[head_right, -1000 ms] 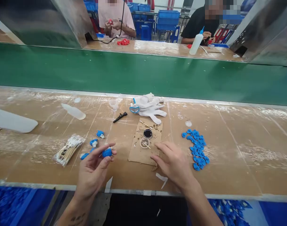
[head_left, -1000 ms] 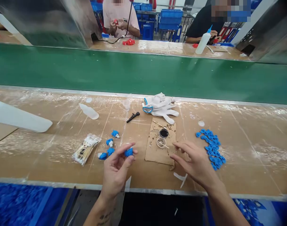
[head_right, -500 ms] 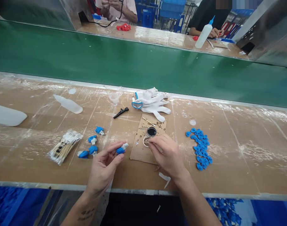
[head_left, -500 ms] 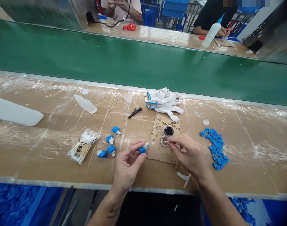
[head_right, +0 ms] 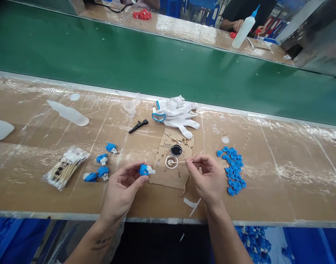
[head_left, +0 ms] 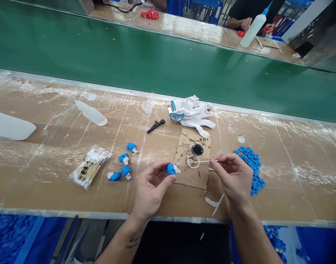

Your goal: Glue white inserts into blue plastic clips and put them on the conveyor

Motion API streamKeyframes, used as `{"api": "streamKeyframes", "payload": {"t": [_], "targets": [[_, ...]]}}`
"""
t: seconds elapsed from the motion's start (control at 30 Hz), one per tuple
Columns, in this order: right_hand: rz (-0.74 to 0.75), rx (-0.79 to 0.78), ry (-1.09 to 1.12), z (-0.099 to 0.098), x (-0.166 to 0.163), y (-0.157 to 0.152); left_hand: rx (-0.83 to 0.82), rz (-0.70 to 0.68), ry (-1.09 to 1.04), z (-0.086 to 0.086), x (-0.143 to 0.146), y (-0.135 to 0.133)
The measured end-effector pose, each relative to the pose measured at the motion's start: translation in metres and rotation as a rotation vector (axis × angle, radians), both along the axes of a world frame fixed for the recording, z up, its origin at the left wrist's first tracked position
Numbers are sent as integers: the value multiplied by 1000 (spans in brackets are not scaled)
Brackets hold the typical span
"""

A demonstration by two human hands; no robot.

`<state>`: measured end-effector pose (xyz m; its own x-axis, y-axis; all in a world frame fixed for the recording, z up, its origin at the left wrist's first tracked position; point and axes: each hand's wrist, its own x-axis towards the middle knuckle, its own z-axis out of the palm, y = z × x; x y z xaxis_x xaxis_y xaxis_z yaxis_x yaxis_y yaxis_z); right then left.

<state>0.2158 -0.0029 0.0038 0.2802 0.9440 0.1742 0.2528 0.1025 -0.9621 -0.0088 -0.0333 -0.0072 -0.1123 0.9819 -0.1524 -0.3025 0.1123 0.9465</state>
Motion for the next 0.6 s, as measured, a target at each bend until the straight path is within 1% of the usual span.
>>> {"api": "streamKeyframes", "payload": {"t": [0.13,0.23,0.33,0.43,0.5,0.6], "targets": [[-1,3,-31,2,-1,0,-19,-39,-87,-7,4,-1],[-11,2,-40,2,-2,-1,-54,-53,-205,-6,7,-1],[-25,2,-38,3,-3,-1,-92,-37,-250,-2,9,-1],[-50,18,-22,5,-3,0,-101,-49,-206,-1,9,-1],[-43,24,-3,7,-4,1,-67,-71,-147,0,10,0],[-44,36,22,9,-3,0,18,-86,33,0,12,0]]}}
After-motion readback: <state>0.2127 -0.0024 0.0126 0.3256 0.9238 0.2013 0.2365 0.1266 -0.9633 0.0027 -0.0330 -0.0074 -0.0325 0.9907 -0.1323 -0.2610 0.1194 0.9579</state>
